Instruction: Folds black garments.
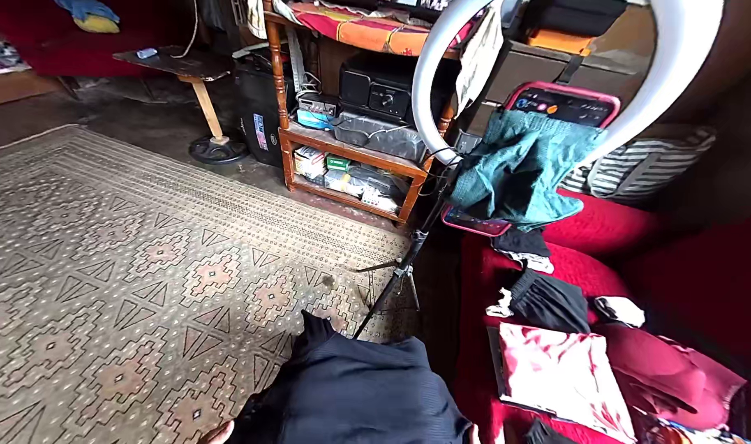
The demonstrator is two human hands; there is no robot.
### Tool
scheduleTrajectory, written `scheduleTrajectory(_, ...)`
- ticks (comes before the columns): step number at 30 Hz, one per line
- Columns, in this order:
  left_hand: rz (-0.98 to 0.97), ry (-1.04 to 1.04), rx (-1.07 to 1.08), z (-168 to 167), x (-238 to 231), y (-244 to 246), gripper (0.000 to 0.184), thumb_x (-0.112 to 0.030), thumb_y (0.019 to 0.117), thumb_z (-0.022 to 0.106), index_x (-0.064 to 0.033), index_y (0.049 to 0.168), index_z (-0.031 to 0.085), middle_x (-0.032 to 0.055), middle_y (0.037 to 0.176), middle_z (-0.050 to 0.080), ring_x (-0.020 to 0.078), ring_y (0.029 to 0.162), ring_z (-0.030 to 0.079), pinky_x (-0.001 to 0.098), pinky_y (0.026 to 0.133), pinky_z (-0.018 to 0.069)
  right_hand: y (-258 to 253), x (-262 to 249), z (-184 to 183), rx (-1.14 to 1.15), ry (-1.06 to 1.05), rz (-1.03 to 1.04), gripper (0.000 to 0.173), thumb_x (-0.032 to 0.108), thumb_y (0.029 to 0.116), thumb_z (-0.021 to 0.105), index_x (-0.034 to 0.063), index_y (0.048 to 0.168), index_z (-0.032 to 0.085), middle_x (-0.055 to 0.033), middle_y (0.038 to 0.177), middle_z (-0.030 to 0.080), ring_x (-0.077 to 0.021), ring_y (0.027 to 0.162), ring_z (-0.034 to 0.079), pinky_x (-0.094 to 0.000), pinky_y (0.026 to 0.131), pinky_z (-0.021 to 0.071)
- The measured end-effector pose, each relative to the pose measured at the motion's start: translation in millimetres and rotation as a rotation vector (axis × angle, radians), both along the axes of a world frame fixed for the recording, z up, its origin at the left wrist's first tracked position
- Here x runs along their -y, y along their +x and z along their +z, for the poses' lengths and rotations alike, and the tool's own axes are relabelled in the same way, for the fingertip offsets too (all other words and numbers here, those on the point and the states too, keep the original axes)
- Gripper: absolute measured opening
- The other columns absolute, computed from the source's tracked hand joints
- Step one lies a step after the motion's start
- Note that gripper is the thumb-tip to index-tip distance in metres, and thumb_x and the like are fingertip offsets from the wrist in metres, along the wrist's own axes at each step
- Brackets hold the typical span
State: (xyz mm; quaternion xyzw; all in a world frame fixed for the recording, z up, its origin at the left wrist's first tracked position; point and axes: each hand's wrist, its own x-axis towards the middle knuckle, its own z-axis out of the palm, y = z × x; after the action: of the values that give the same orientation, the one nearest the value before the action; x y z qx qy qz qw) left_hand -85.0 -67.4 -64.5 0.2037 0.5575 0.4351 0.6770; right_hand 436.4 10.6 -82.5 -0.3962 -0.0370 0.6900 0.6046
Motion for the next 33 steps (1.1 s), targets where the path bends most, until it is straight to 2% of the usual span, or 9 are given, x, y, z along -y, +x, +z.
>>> scheduleTrajectory(3, 0.144, 0.004, 0.015, 15.2, 7.8, 10.7, 0.029, -0.023, 0.1019, 0.044, -0.0078, 0.123, 0.057, -0.0011, 0.105, 0.072, 0.0083, 0.097, 0.069, 0.0329, 0.09, 0.0578, -11.7, -0.4, 20.7, -0.002, -0.022, -0.094, 0.048, 0.065, 0.1017, 0.036, 0.029, 0.106, 0.067, 0.0043, 0.098, 0.076, -0.013, 0.095, 0.074, -0.0421, 0.079, 0.0633)
scheduleTrajectory(7, 0.255, 0.086, -0.147, 39.6, -32.8, 8.7, 0.031, -0.015, 0.0985, 0.056, -0.0012, 0.126, 0.058, 0.0069, 0.108, 0.071, 0.0144, 0.097, 0.069, 0.038, 0.088, 0.059, 10.1, -6.7, 42.1, 0.135, 0.167, -0.041, 0.053, 0.076, 0.0785, 0.066, 0.033, 0.108, 0.071, 0.0065, 0.103, 0.077, -0.0108, 0.098, 0.073, -0.0396, 0.082, 0.0629)
scheduleTrajectory(10, 0.214, 0.228, -0.315, 102.2, -93.0, 3.4, 0.026, -0.01, 0.1019, 0.054, 0.0013, 0.125, 0.058, 0.0059, 0.109, 0.069, 0.0108, 0.096, 0.067, 0.0334, 0.087, 0.0578, 31.3, -29.1, 76.5, 0.404, 0.192, 0.067, 0.049, 0.043, 0.0689, 0.09, 0.0205, 0.107, 0.07, 0.0031, 0.093, 0.077, -0.009, 0.084, 0.074, -0.032, 0.072, 0.0638)
scheduleTrajectory(12, 0.145, 0.343, -0.399, 148.2, -137.8, 1.5, 0.026, -0.01, 0.1021, 0.053, 0.0006, 0.125, 0.06, 0.0042, 0.108, 0.069, 0.0088, 0.096, 0.067, 0.0316, 0.088, 0.0577, 38.1, -65.4, 114.0, 0.562, 0.166, 0.152, 0.061, 0.028, 0.0633, 0.092, 0.0121, 0.114, 0.061, 0.0015, 0.089, 0.075, -0.0095, 0.079, 0.073, -0.0321, 0.07, 0.0641)
scheduleTrajectory(14, 0.123, 0.418, -0.439, 192.8, -180.7, 4.2, 0.026, -0.011, 0.1056, 0.051, 0.0001, 0.128, 0.06, 0.0058, 0.11, 0.069, 0.0094, 0.097, 0.066, 0.0332, 0.089, 0.0562, 40.6, -101.6, 152.0, 0.597, 0.229, 0.112, 0.046, 0.019, 0.0802, 0.078, 0.0102, 0.12, 0.057, 0.0033, 0.092, 0.073, -0.0068, 0.082, 0.072, -0.0294, 0.073, 0.0633)
scheduleTrajectory(16, 0.143, 0.521, -0.427, 231.6, -215.1, 7.7, 0.024, -0.014, 0.1076, 0.048, -0.0048, 0.127, 0.06, 0.0017, 0.109, 0.068, 0.0072, 0.097, 0.065, 0.0331, 0.089, 0.0557, 45.4, -134.4, 182.4, 0.531, 0.298, 0.013, 0.016, 0.016, 0.0947, 0.06, 0.0119, 0.109, 0.065, 0.0029, 0.089, 0.075, -0.0055, 0.081, 0.072, -0.0273, 0.073, 0.0627)
scheduleTrajectory(18, 0.215, 0.649, -0.355, 262.7, -245.9, 8.0, 0.021, -0.013, 0.107, 0.048, -0.0064, 0.123, 0.06, -0.0013, 0.105, 0.069, 0.0061, 0.096, 0.066, 0.0323, 0.088, 0.0572, 42.4, -153.1, 217.6, 0.527, 0.378, -0.035, 0.02, 0.017, 0.1056, 0.046, 0.0115, 0.118, 0.061, 0.0042, 0.098, 0.075, -0.0034, 0.091, 0.071, -0.0246, 0.082, 0.061)
scheduleTrajectory(23, 0.244, 0.8, -0.292, 300.5, -278.4, -0.4, 0.017, -0.011, 0.1044, 0.052, -0.0048, 0.115, 0.064, 0.0008, 0.101, 0.071, 0.0102, 0.093, 0.069, 0.0333, 0.086, 0.0589, 38.3, -173.8, 253.6, 0.672, 0.38, -0.098, 0.048, 0.007, 0.1057, 0.039, 0.0073, 0.153, 0.033, 0.0003, 0.131, 0.06, -0.005, 0.112, 0.063, -0.026, 0.094, 0.0552)
scheduleTrajectory(33, 0.174, 0.658, -0.555, 297.0, -286.2, -20.8, 0.014, -0.013, 0.0997, 0.064, -0.0025, 0.108, 0.069, 0.0031, 0.094, 0.073, 0.0101, 0.083, 0.069, 0.0313, 0.075, 0.0594, 54.2, -194.8, 254.3, 0.742, 0.452, -0.025, 0.045, 0.007, 0.1045, 0.043, 0.0179, 0.148, 0.041, 0.0034, 0.12, 0.066, -0.0083, 0.107, 0.067, -0.0331, 0.095, 0.0569)
